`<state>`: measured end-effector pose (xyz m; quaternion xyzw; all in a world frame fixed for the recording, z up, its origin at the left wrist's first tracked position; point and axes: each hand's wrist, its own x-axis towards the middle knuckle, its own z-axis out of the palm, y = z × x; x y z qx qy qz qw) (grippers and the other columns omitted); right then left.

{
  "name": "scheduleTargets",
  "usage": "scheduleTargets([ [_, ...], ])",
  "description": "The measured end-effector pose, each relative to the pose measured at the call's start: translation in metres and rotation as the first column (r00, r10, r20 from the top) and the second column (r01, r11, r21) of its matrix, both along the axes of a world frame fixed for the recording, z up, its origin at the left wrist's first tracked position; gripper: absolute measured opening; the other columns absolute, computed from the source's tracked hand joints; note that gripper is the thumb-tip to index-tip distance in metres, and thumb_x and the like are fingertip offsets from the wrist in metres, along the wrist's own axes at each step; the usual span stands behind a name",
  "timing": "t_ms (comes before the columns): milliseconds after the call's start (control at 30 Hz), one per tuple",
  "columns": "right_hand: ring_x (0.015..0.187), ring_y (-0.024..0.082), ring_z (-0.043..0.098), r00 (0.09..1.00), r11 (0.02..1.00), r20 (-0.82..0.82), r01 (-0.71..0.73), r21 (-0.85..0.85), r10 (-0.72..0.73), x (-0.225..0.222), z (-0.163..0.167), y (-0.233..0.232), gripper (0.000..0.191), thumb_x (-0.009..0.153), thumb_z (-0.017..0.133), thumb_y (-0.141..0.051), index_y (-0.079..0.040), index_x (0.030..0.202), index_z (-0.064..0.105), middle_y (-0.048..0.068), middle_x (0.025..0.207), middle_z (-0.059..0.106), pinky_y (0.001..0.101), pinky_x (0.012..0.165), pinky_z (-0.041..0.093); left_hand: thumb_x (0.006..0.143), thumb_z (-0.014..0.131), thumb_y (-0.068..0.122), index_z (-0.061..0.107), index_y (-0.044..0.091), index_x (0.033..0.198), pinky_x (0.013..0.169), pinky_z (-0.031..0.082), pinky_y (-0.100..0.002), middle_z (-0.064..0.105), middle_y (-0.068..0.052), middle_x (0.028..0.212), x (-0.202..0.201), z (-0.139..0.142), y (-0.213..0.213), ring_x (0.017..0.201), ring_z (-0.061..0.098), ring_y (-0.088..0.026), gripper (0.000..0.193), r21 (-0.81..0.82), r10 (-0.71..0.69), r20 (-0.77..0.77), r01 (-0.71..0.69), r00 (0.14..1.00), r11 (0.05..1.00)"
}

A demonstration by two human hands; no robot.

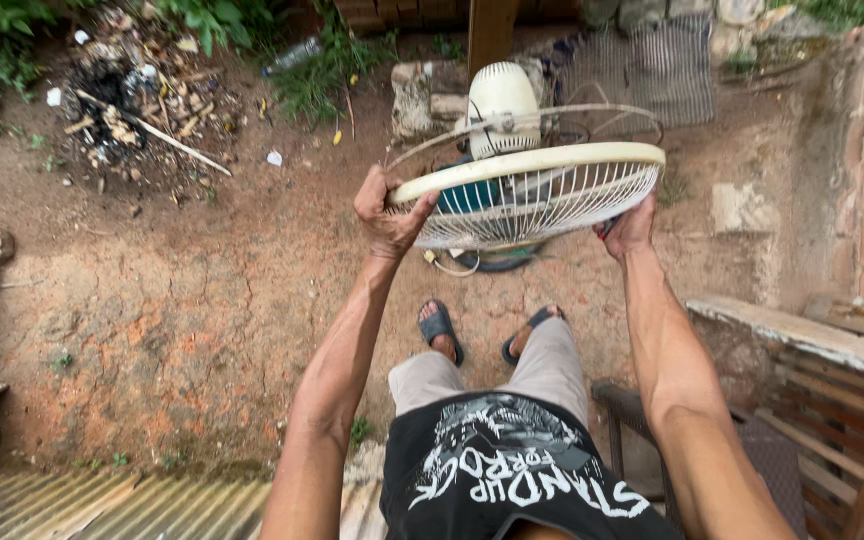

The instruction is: The person paints the blades of a disassembled standing fan teal using a paintbrush, then attaches the fan guard to the fan motor housing and secures it, reassembling the fan on its stand.

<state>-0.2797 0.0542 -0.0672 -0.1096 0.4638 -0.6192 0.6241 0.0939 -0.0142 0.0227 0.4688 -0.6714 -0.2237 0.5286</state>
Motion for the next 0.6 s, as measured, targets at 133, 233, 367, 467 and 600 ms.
scheduleTargets([
  [133, 0.064, 0.011, 0.056, 0.991, 0.984, -0.135, 0.002, 0.176, 0.023, 0.003, 0.006, -0.012, 0.077, 0.084, 0.033, -0.091, -0.027, 0.116, 0.063, -0.007, 0.087, 0.066, 0.0283, 0.044, 0.035, 0.086, 0.085, 0.043, 0.054, 0.004, 0.082, 0.059, 0.038, -0.033, 0.049, -0.003, 0.080, -0.003, 0.004, -0.011, 0.069, 0.048, -0.016, 0.050, -0.067, 0.042, -0.039, -0.044, 0.998, 0.997],
  [233, 0.058, 0.009, 0.046, 0.989, 0.976, -0.136, -0.034, 0.214, 0.064, 0.004, 0.013, -0.018, 0.084, 0.086, 0.032, -0.098, -0.022, 0.106, 0.063, -0.004, 0.077, 0.057, 0.0271, 0.044, 0.032, 0.086, 0.084, 0.043, 0.057, 0.004, 0.082, 0.059, 0.039, -0.033, 0.051, -0.004, 0.080, -0.005, 0.005, -0.013, 0.069, 0.049, -0.016, 0.048, -0.056, 0.074, -0.046, -0.076, 0.996, 0.995],
  [367, 0.056, 0.008, 0.045, 0.984, 0.973, -0.171, -0.018, 0.230, 0.058, 0.006, 0.018, -0.022, 0.083, 0.079, 0.032, -0.097, -0.025, 0.106, 0.064, -0.006, 0.075, 0.060, 0.0270, 0.043, 0.030, 0.088, 0.083, 0.043, 0.063, 0.004, 0.086, 0.063, 0.045, -0.033, 0.055, -0.005, 0.087, -0.008, 0.001, -0.012, 0.077, 0.055, -0.018, 0.044, -0.067, 0.089, -0.069, -0.094, 0.994, 0.993],
  [467, 0.053, 0.008, 0.043, 0.982, 0.977, -0.182, -0.013, 0.211, 0.052, 0.007, 0.018, -0.023, 0.083, 0.080, 0.032, -0.096, -0.024, 0.102, 0.065, -0.006, 0.071, 0.059, 0.0263, 0.042, 0.029, 0.088, 0.083, 0.044, 0.064, 0.004, 0.087, 0.065, 0.047, -0.034, 0.055, -0.006, 0.090, -0.010, -0.002, -0.012, 0.081, 0.057, -0.019, 0.044, -0.098, 0.113, -0.054, -0.118, 0.992, 0.988],
  [600, 0.052, 0.007, 0.043, 0.982, 0.977, -0.184, -0.004, 0.215, 0.044, 0.004, 0.013, -0.022, 0.084, 0.084, 0.032, -0.096, -0.019, 0.099, 0.064, -0.006, 0.068, 0.057, 0.0256, 0.042, 0.030, 0.093, 0.080, 0.045, 0.065, 0.005, 0.091, 0.066, 0.048, -0.034, 0.054, -0.005, 0.093, -0.009, -0.006, -0.014, 0.085, 0.058, -0.019, 0.043, -0.121, 0.101, -0.050, -0.106, 0.994, 0.987],
])
